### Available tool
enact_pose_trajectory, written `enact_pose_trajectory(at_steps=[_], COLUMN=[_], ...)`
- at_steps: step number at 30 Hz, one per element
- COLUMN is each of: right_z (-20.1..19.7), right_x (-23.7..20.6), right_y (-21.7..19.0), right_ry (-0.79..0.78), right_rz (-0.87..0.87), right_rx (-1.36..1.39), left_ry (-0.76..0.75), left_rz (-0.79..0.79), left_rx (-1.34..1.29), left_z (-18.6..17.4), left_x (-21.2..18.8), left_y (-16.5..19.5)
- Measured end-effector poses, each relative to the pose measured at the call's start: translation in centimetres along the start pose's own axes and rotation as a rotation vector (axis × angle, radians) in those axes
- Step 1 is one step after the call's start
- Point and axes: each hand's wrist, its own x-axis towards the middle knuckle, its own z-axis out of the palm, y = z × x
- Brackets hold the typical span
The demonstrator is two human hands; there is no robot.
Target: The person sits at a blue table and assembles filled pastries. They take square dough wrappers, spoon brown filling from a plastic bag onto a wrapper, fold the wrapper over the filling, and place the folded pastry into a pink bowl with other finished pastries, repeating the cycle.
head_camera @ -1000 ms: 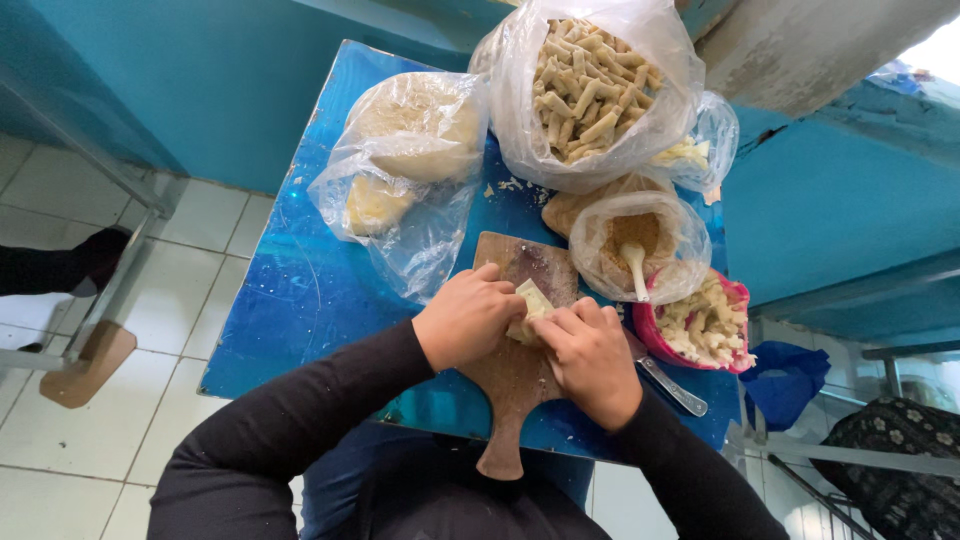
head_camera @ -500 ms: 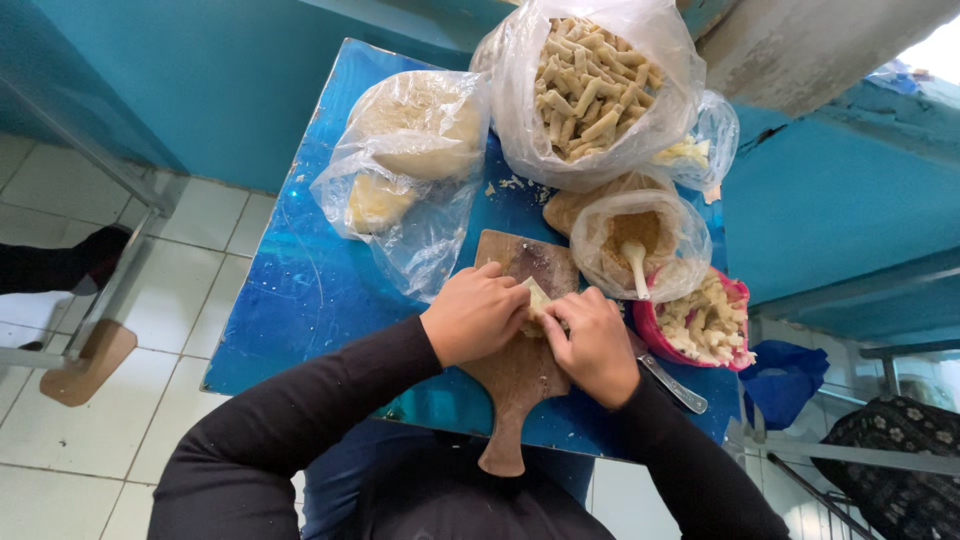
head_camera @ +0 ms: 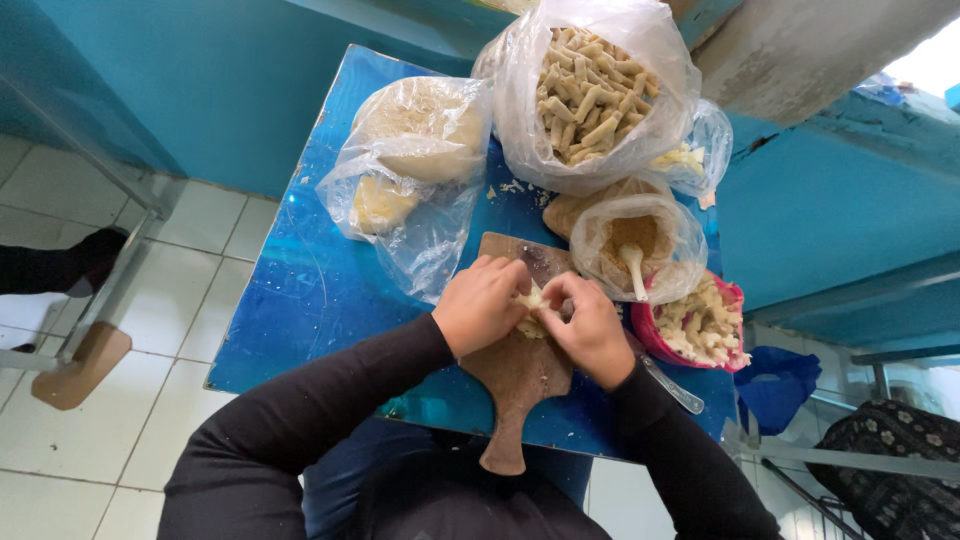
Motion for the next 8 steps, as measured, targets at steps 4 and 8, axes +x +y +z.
enact_pose_trajectory(at_steps=[4, 8], right_z=[0.0, -0.6], right_x=[-1.1, -1.5], right_y=[-0.7, -1.8], right_ry=[0.042, -0.018], right_rz=[-0.201, -0.193], right_rx=[-0.180, -0.254], left_ry=[-0.237, -0.236], left_rz=[0.028, 0.050], left_rx=[0.112, 0.137], left_z=[0.1, -0.1], left_x=[0.1, -0.1], left_y=[-0.3, 0.0])
